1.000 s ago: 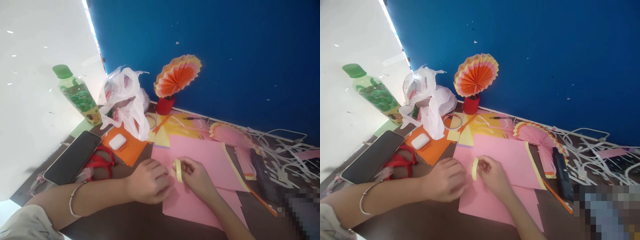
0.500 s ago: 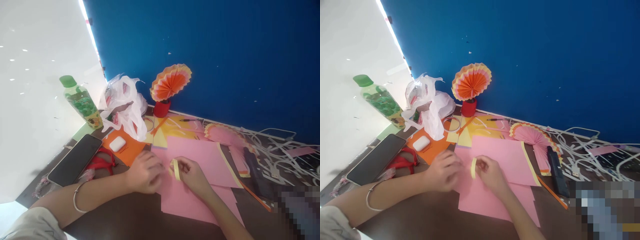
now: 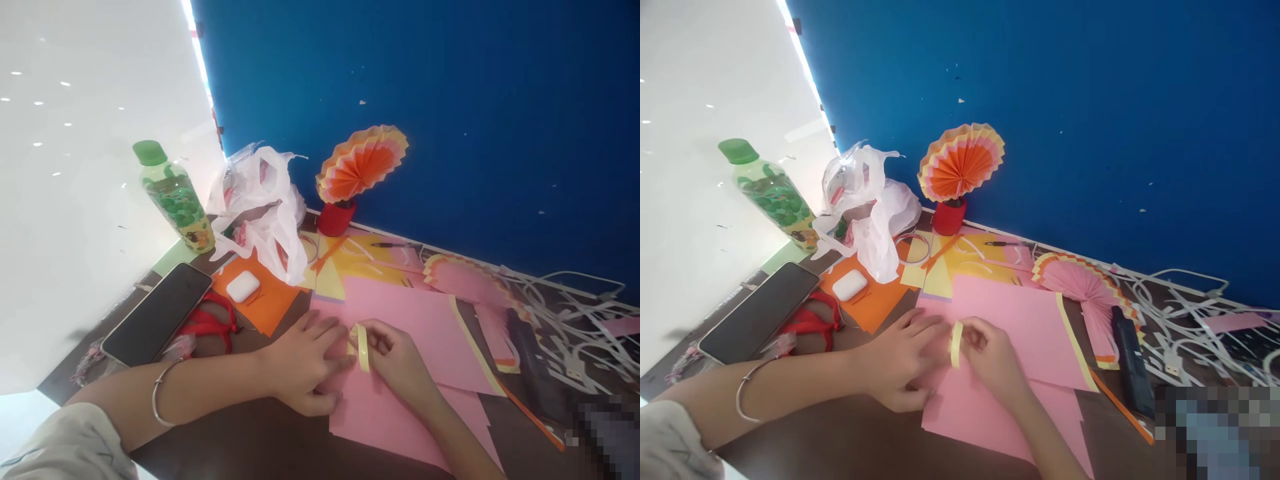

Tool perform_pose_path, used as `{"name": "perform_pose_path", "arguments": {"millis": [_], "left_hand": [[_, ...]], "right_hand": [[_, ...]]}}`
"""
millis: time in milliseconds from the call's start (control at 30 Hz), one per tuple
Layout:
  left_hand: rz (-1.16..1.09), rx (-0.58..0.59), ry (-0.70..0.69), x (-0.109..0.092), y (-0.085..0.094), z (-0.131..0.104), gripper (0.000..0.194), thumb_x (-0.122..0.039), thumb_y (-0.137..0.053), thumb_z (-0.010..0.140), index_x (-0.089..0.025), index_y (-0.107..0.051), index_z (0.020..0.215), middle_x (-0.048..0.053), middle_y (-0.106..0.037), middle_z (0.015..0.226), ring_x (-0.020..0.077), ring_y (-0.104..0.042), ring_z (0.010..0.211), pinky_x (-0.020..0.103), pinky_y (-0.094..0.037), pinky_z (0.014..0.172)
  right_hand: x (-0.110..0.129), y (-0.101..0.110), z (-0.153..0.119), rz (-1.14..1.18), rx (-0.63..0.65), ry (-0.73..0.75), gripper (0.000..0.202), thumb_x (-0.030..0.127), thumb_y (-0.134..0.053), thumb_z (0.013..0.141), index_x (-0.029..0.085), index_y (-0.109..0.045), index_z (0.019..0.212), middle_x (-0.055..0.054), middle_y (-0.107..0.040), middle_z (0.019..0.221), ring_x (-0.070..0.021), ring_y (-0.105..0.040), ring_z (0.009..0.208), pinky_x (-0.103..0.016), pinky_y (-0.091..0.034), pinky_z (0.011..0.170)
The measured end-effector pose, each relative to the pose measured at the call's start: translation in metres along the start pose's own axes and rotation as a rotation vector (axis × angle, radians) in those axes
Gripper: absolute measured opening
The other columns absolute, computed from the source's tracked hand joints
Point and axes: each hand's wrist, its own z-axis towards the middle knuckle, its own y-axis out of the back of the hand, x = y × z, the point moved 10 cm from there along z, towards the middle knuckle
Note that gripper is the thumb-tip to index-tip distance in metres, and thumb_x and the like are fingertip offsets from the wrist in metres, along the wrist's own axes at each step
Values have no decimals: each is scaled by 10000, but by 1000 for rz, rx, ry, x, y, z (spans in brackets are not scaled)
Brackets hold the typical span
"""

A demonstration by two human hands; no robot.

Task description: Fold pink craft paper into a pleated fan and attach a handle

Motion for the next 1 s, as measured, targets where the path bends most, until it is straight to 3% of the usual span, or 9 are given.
{"name": "perform_pose_path", "arguments": {"millis": [333, 700, 1000], "left_hand": [[-14, -15, 9, 1, 1, 2, 482, -481, -465, 739, -204, -551, 1125, 137, -466, 1085, 335, -364, 1135, 516, -247, 974], [-14, -38, 4, 1, 3, 2, 414, -469, -458, 747, -198, -595, 1029, 124, -460, 1008, 314, -380, 1095, 497, -248, 978], [-6, -12, 6, 1, 2, 3, 432, -481, -458, 751, -201, -575, 1058, 124, -465, 1040, 316, -381, 1085, 500, -249, 973]], "right_hand": [[0, -1, -1, -92, -25, 58, 131, 262, -517, 740, 195, -619, 789, -29, -583, 697, -157, -515, 637, -252, -439, 569], [18, 4, -4, -158, -85, 240, 112, 248, -511, 749, 217, -605, 803, -58, -607, 863, -200, -563, 812, -315, -462, 715], [7, 3, 0, -118, -84, 120, 174, 286, -520, 745, 200, -645, 829, -49, -637, 786, -164, -543, 640, -287, -452, 591]]}}
